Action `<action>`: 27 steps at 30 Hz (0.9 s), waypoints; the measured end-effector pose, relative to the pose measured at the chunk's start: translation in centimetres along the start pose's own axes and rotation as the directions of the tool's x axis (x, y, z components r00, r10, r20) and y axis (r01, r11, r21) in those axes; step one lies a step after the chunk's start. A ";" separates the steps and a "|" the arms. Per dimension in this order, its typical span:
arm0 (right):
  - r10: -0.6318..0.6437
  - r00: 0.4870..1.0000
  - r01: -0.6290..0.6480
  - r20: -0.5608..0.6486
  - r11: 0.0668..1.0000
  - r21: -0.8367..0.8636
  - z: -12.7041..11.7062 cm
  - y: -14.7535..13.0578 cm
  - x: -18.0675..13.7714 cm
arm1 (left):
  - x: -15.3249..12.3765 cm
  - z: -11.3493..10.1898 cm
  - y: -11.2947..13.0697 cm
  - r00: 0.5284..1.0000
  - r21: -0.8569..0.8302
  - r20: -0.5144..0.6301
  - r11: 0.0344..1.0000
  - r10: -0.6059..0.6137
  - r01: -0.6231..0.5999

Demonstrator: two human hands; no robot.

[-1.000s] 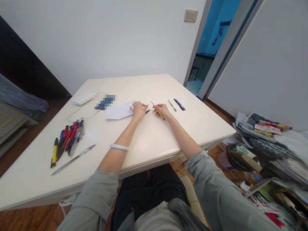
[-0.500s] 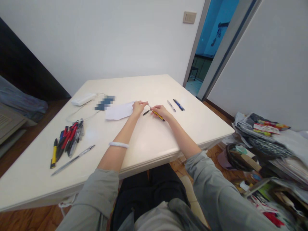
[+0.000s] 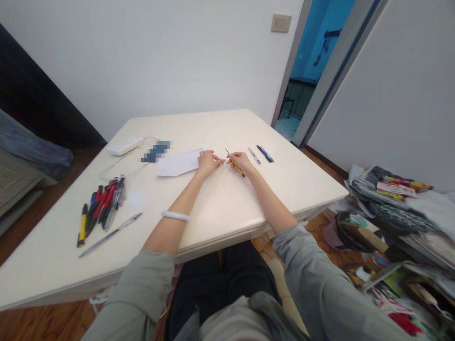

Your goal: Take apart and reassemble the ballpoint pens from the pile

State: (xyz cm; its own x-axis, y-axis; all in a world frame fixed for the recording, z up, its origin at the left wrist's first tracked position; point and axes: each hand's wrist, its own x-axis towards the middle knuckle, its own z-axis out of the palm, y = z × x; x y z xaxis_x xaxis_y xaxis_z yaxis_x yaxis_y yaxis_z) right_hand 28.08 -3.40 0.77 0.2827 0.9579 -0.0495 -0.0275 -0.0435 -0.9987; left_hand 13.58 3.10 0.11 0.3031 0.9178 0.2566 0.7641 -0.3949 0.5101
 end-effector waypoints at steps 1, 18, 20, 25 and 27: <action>0.000 1.000 0.000 -0.004 1.000 -0.003 0.0 0.0 0.0 | -0.1 0.1 0.3 1.000 0.040 0.006 0.999 0.017 -0.017; 0.000 0.998 -0.006 -0.070 0.996 -0.086 0.0 0.7 0.3 | -0.8 -1.2 0.6 0.996 0.177 -0.078 0.984 0.043 -0.029; -0.002 0.996 -0.009 -0.088 0.992 -0.126 0.0 0.7 0.1 | -1.0 -1.4 0.3 0.996 0.169 -0.083 0.985 0.041 -0.026; -0.012 0.996 -0.005 -0.093 0.982 -0.191 0.1 0.7 -0.1 | -1.4 -1.4 0.3 0.999 0.141 -0.029 0.990 0.037 -0.033; -0.027 0.996 0.009 -0.085 0.978 -0.211 0.1 0.8 0.0 | -1.4 -1.4 0.4 0.999 0.137 -0.004 0.990 0.042 -0.041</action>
State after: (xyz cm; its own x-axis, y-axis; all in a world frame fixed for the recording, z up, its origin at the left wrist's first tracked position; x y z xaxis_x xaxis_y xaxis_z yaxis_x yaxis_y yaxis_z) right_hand 27.98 -3.42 -0.02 0.3635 0.9313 -0.0236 0.1776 -0.0941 -0.9796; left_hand 12.64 1.56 1.09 0.3327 0.9002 0.2809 0.8220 -0.4228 0.3814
